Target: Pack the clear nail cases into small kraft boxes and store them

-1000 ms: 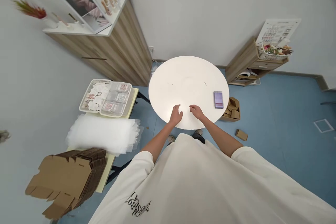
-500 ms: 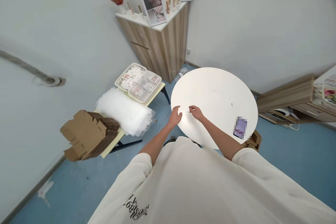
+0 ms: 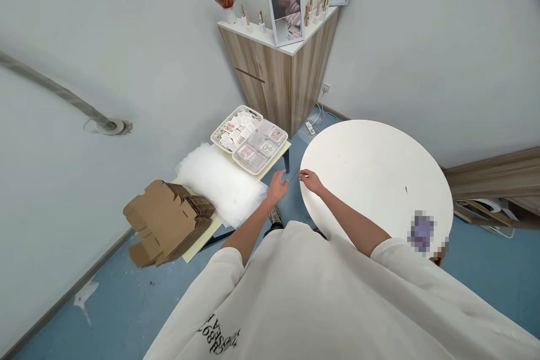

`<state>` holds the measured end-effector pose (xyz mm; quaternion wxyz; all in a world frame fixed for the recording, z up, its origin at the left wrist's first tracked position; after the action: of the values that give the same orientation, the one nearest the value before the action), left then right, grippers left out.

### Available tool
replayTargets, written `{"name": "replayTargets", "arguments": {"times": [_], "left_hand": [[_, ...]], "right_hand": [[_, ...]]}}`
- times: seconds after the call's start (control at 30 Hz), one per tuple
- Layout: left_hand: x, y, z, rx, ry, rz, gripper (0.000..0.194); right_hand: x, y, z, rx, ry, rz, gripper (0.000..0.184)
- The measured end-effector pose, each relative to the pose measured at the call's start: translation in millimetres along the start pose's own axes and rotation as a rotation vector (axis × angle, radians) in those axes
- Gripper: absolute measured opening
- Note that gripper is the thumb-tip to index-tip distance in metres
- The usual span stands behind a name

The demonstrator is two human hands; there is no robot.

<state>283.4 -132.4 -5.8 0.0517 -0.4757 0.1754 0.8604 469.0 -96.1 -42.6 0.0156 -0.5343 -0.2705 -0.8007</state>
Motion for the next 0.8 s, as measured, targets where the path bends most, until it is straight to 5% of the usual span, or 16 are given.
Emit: {"name": "replayTargets", "arguments": {"times": [0.2,0.37,0.8], "left_hand": [[31.4,-32.4,78.4,-0.013,-0.017,-0.083,0.045],[51.0,-57.6,119.0,-0.036,-0.020,-0.098,0.046],[74.4,-94.2,132.7,-0.023,0.119,-0.055,0.049]], "right_hand": [[43.2,-52.0,-39.6,-0.037,0.019,-0.031,0.029],[71.3,-79.8,-66.3,-0.077,0.059,-0.027,0.028],[101.5,-124.7,-74.6,-0.240,0.078,0.008,0.030]]}}
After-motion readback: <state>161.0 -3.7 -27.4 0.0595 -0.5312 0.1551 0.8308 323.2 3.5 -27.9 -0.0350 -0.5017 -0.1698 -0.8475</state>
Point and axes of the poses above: each hand's wrist, its own y-axis away from the middle knuckle, its own z-axis out of the back of the hand, x = y × z, the point moved 7 cm from there along -y, towards the middle knuckle, and after that the axes turned 14 degrees about x, right-handed, at the moved point
